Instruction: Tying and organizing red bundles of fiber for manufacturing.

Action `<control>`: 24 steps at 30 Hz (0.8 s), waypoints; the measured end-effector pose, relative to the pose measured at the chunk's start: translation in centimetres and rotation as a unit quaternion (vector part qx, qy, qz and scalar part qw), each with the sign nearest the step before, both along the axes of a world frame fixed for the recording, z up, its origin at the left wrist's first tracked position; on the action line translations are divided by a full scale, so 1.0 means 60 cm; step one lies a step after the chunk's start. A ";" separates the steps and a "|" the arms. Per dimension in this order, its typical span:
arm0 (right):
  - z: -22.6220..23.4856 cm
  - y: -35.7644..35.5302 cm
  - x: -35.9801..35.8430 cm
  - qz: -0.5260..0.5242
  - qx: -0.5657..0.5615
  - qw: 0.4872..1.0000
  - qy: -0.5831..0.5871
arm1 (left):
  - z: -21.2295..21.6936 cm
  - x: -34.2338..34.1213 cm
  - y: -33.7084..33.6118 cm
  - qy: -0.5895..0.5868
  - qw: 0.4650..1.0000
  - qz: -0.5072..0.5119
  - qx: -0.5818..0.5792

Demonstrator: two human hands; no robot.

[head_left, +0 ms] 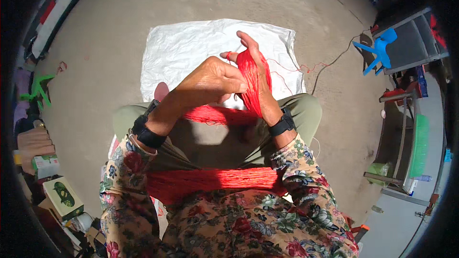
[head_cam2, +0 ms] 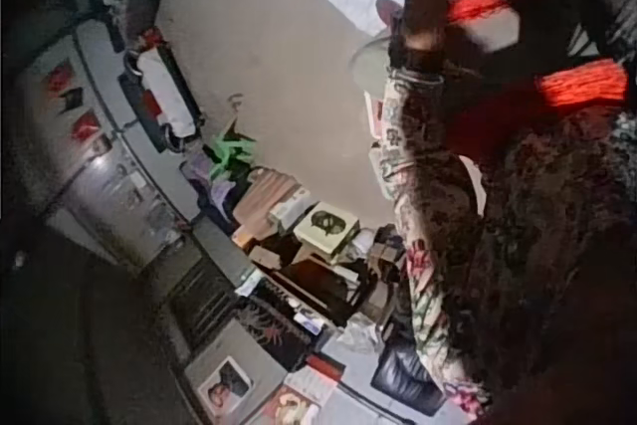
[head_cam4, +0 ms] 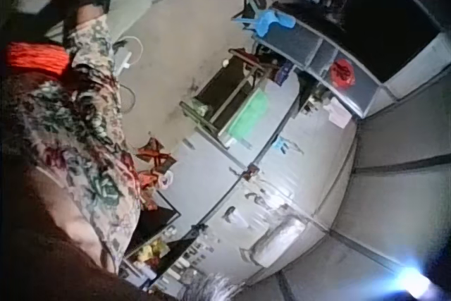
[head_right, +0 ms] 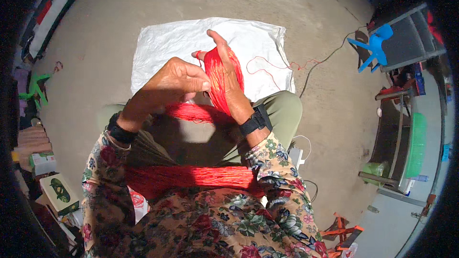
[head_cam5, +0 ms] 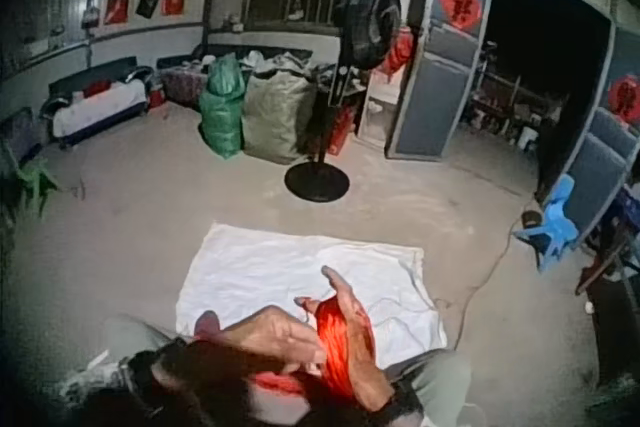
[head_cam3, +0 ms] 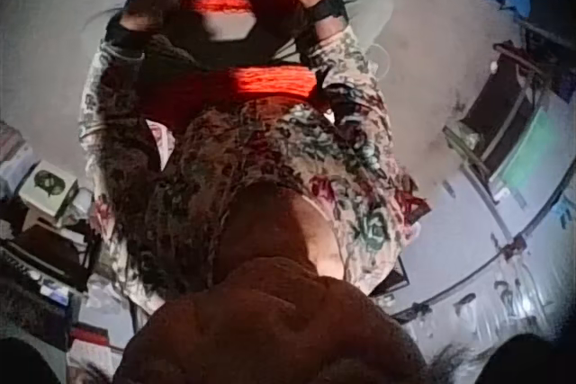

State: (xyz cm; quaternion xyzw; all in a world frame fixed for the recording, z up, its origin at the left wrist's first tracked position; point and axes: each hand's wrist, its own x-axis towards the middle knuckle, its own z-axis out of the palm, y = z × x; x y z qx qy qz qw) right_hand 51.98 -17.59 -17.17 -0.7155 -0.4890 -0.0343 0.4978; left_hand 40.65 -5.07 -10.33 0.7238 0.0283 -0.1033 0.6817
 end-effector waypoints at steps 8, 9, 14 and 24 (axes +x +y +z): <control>-0.010 -0.012 -0.021 0.045 -0.035 0.998 0.033 | 0.029 0.016 0.009 0.025 0.998 0.011 0.058; -0.007 -0.011 -0.021 0.068 -0.030 0.996 0.043 | 0.030 0.014 0.009 0.014 0.997 0.020 0.077; -0.002 -0.014 -0.037 0.094 -0.010 0.973 0.212 | 0.010 0.008 0.028 -0.040 0.986 0.070 0.147; 0.048 -0.032 -0.075 0.202 -0.055 0.942 0.264 | 0.010 -0.046 0.024 -0.138 0.967 0.140 0.163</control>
